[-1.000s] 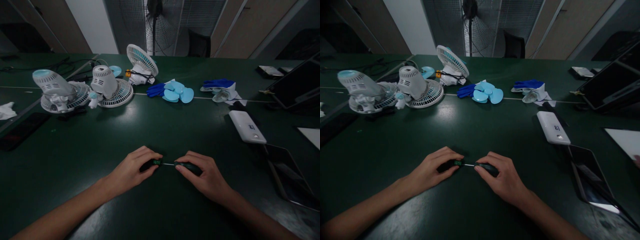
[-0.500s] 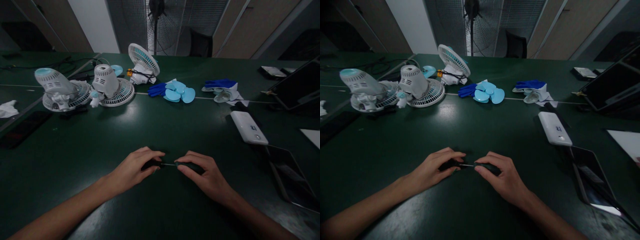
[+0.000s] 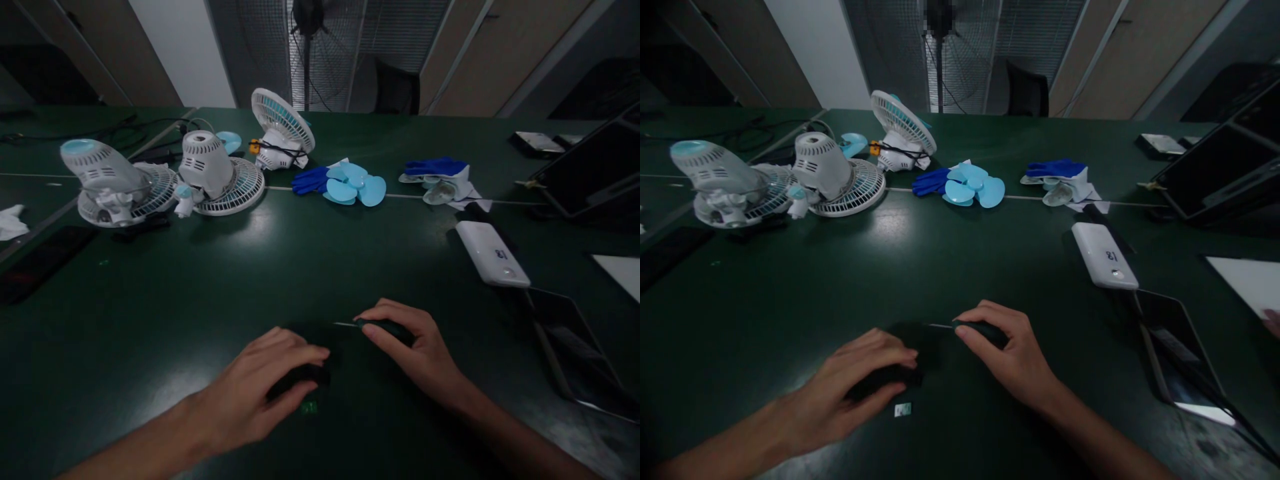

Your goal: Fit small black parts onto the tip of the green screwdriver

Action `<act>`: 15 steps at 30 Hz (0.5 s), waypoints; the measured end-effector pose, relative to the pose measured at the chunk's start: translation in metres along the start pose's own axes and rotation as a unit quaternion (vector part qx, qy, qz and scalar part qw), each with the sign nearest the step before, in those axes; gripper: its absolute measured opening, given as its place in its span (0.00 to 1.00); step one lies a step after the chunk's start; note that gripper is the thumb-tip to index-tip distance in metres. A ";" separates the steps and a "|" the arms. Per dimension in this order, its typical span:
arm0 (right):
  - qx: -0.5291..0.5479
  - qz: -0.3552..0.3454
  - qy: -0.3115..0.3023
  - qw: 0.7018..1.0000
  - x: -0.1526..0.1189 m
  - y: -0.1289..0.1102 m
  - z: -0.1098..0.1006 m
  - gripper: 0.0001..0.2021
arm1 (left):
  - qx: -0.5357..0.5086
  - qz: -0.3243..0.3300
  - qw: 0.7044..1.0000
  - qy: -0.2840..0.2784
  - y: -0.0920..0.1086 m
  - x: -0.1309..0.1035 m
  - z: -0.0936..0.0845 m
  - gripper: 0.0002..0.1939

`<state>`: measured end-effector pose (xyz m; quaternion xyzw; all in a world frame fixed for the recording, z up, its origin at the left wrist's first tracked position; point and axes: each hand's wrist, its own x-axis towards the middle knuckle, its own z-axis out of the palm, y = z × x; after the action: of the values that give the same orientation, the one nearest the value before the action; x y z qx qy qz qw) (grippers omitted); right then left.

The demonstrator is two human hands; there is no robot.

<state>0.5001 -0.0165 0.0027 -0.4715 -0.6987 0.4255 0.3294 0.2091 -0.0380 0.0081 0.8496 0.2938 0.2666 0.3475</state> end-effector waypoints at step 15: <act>0.029 0.040 0.012 0.999 -0.003 0.007 -0.003 0.07 | 0.238 -0.079 0.968 0.012 -0.066 -0.052 -0.069 0.26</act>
<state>0.5061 -0.0169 -0.0025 -0.4944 -0.6627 0.4527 0.3338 0.1072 -0.0055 -0.0117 0.8789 0.4188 0.1710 0.1513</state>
